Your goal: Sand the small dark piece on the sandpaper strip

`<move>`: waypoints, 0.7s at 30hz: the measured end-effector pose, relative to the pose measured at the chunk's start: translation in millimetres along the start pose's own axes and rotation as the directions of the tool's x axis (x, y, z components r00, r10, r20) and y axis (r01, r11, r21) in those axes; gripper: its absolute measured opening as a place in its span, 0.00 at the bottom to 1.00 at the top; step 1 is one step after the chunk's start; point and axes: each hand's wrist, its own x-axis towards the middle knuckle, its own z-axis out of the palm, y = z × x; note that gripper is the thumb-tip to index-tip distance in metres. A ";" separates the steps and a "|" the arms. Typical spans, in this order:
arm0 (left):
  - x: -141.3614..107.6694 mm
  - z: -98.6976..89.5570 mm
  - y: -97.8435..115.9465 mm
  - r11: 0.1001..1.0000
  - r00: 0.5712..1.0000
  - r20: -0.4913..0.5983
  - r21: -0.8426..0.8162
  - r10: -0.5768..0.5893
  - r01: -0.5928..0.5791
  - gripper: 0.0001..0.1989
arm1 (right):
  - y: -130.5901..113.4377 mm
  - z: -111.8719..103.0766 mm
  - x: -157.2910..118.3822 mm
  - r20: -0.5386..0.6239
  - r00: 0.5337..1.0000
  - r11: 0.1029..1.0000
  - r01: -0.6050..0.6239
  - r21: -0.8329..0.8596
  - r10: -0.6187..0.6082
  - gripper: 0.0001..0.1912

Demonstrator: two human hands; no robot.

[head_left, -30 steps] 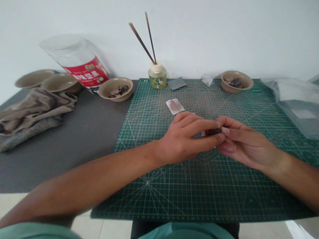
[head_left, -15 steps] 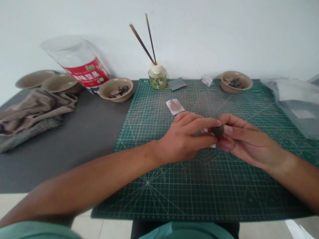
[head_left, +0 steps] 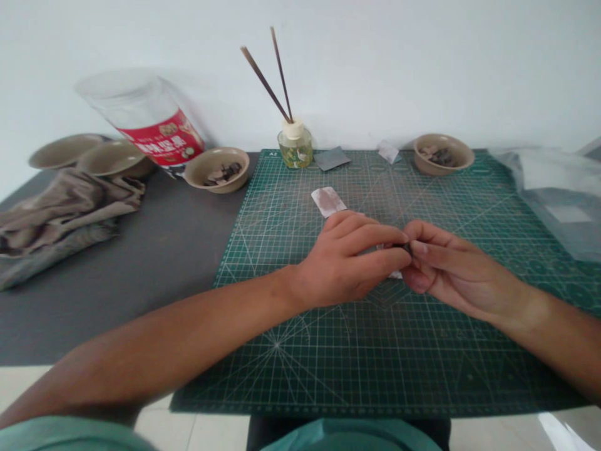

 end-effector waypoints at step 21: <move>-3.8 -4.0 0.2 0.991 0.984 0.132 -0.042 -0.123 0.130 0.13 | -0.9 -0.2 -1.6 0.018 0.999 0.999 0.045 0.004 -0.045 0.13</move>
